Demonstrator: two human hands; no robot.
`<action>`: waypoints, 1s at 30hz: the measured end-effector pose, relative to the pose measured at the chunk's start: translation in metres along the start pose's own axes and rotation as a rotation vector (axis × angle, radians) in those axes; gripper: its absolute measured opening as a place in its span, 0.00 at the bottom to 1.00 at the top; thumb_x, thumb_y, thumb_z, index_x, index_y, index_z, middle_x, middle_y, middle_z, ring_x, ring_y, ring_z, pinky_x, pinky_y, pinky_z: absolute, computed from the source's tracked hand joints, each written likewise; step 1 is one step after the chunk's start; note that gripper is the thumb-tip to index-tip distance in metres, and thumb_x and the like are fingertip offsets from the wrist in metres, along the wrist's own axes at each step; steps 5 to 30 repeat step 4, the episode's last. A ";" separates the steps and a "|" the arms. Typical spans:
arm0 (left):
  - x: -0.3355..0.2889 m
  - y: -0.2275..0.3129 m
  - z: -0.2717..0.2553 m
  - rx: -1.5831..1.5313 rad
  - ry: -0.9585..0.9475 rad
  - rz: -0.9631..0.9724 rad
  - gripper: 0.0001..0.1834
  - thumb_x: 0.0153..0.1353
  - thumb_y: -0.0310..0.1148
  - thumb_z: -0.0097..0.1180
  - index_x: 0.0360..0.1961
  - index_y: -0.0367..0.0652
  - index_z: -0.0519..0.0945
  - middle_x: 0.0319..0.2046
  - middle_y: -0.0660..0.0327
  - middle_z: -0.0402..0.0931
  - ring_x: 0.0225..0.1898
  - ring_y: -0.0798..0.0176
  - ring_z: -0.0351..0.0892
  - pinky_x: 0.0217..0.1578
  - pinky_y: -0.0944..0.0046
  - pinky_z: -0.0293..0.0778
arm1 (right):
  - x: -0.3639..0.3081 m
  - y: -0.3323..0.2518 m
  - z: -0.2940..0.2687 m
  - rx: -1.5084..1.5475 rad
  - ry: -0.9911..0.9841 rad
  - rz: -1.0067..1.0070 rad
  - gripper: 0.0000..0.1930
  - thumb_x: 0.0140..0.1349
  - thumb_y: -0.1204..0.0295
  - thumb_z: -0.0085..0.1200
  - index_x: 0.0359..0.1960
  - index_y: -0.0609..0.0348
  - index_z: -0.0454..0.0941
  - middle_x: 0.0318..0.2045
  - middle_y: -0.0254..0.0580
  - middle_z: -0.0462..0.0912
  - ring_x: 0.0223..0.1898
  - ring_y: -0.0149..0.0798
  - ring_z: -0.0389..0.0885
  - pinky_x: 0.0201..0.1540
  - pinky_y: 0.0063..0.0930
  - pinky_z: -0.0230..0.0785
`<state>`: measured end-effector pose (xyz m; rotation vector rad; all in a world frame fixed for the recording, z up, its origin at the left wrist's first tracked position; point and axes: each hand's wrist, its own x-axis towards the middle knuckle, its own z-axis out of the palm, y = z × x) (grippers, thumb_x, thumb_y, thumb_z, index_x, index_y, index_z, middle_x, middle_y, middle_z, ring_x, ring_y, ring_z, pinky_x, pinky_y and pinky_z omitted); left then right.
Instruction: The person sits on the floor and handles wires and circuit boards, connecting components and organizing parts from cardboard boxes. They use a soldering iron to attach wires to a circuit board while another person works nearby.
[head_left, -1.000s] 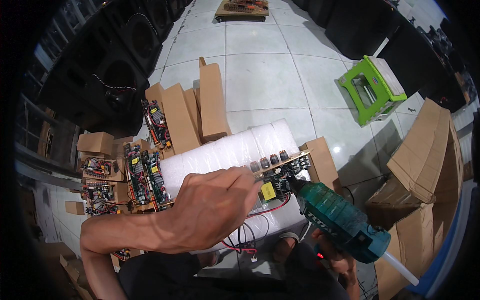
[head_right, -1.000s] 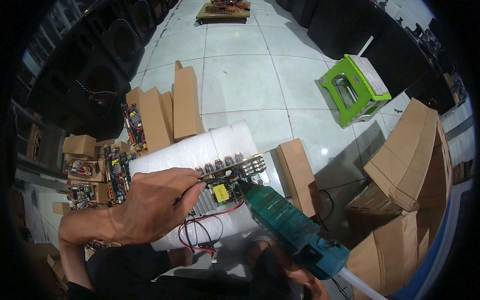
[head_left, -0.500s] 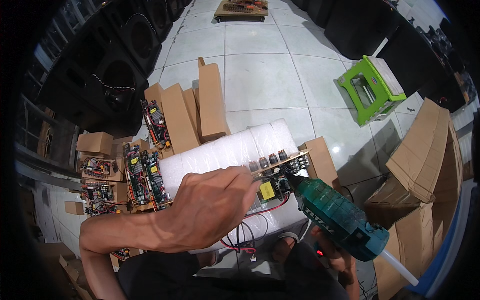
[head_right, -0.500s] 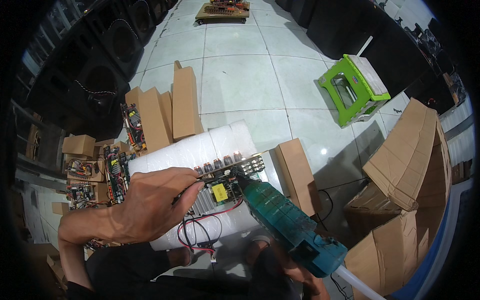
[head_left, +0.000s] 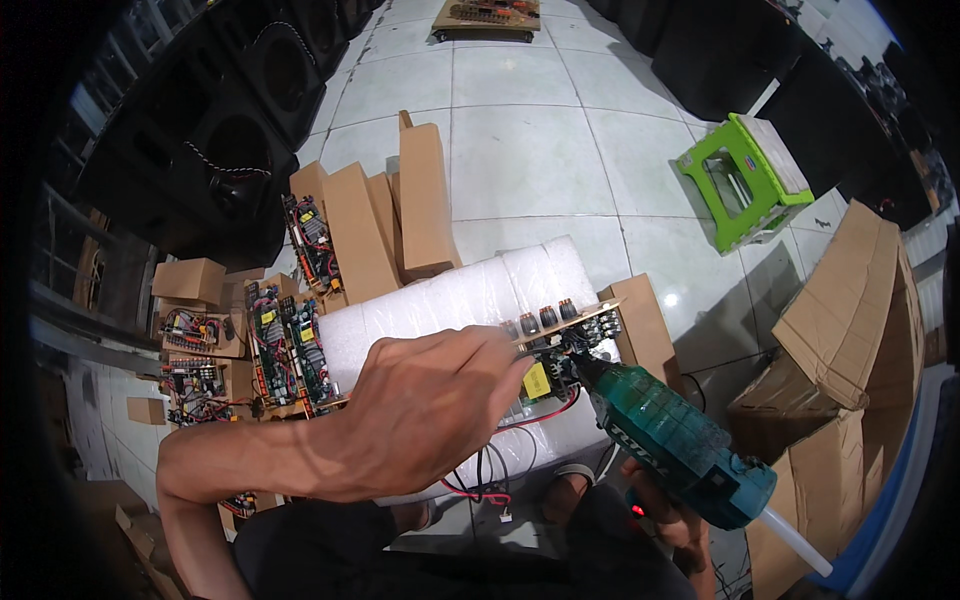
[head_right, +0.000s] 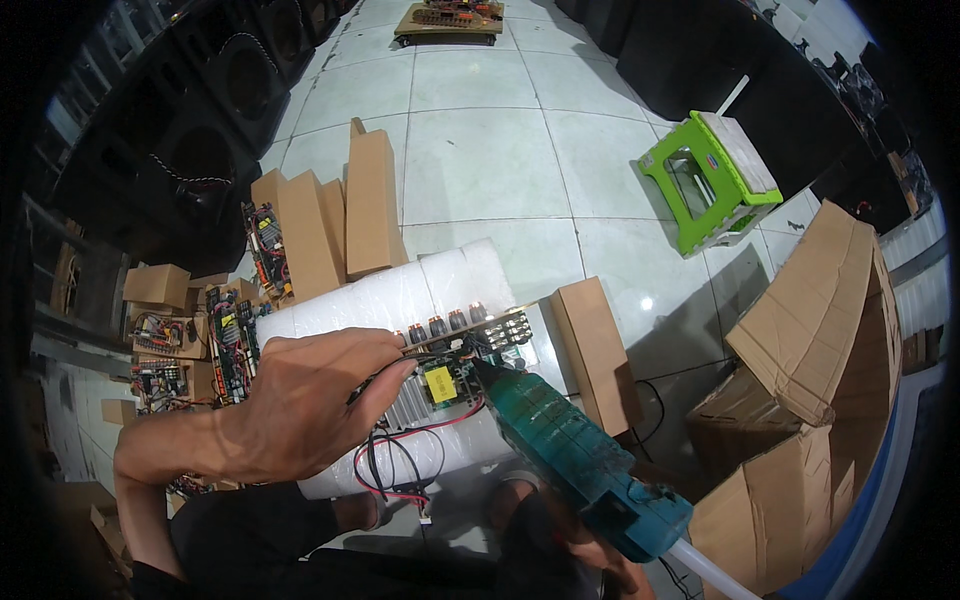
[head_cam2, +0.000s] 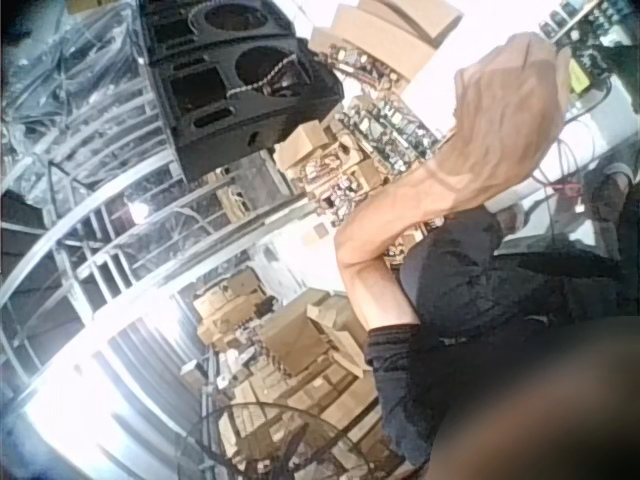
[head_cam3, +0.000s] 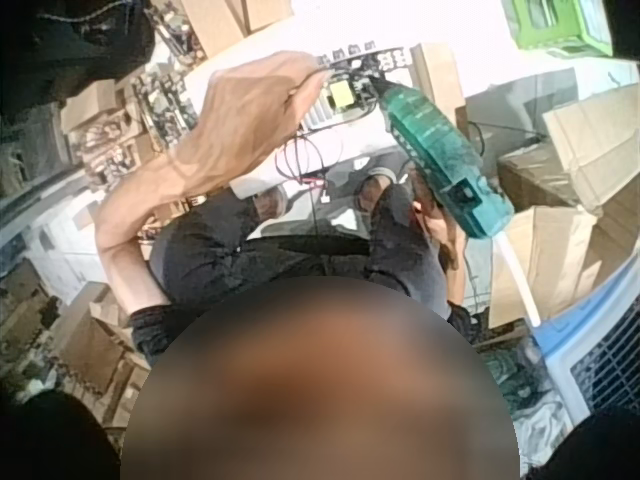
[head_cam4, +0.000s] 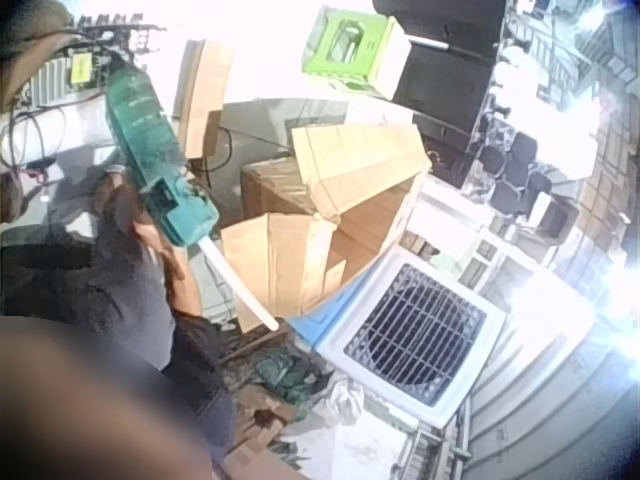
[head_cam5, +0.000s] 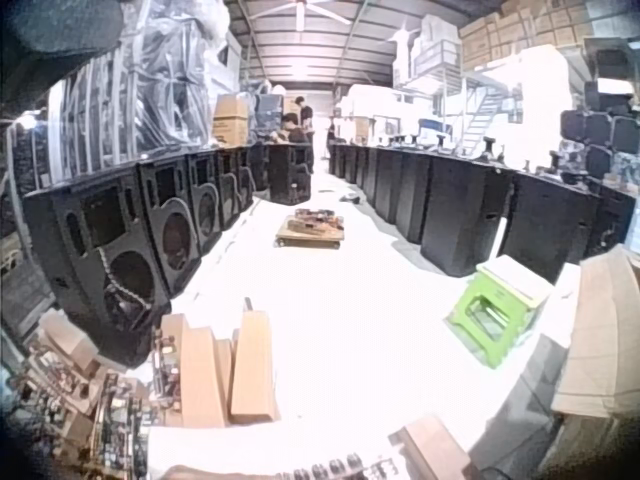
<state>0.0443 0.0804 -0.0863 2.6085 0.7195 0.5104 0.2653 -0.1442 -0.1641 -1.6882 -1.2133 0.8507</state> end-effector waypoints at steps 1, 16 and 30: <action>0.001 0.003 -0.001 0.004 -0.028 -0.039 0.08 0.59 0.26 0.66 0.37 0.33 0.83 0.33 0.50 0.85 0.28 0.52 0.86 0.28 0.60 0.80 | 0.001 0.000 0.002 0.061 0.019 0.058 0.10 0.61 0.77 0.57 0.43 0.67 0.80 0.32 0.40 0.83 0.33 0.28 0.80 0.37 0.23 0.71; 0.004 -0.003 0.006 -0.020 0.071 0.073 0.10 0.64 0.29 0.60 0.29 0.36 0.74 0.20 0.55 0.72 0.21 0.51 0.78 0.21 0.55 0.73 | -0.049 0.033 0.000 0.040 -0.002 0.199 0.08 0.63 0.76 0.58 0.42 0.65 0.81 0.33 0.41 0.83 0.34 0.30 0.81 0.39 0.25 0.73; 0.004 -0.003 0.006 -0.020 0.071 0.073 0.10 0.64 0.29 0.60 0.29 0.36 0.74 0.20 0.55 0.72 0.21 0.51 0.78 0.21 0.55 0.73 | -0.049 0.033 0.000 0.040 -0.002 0.199 0.08 0.63 0.76 0.58 0.42 0.65 0.81 0.33 0.41 0.83 0.34 0.30 0.81 0.39 0.25 0.73</action>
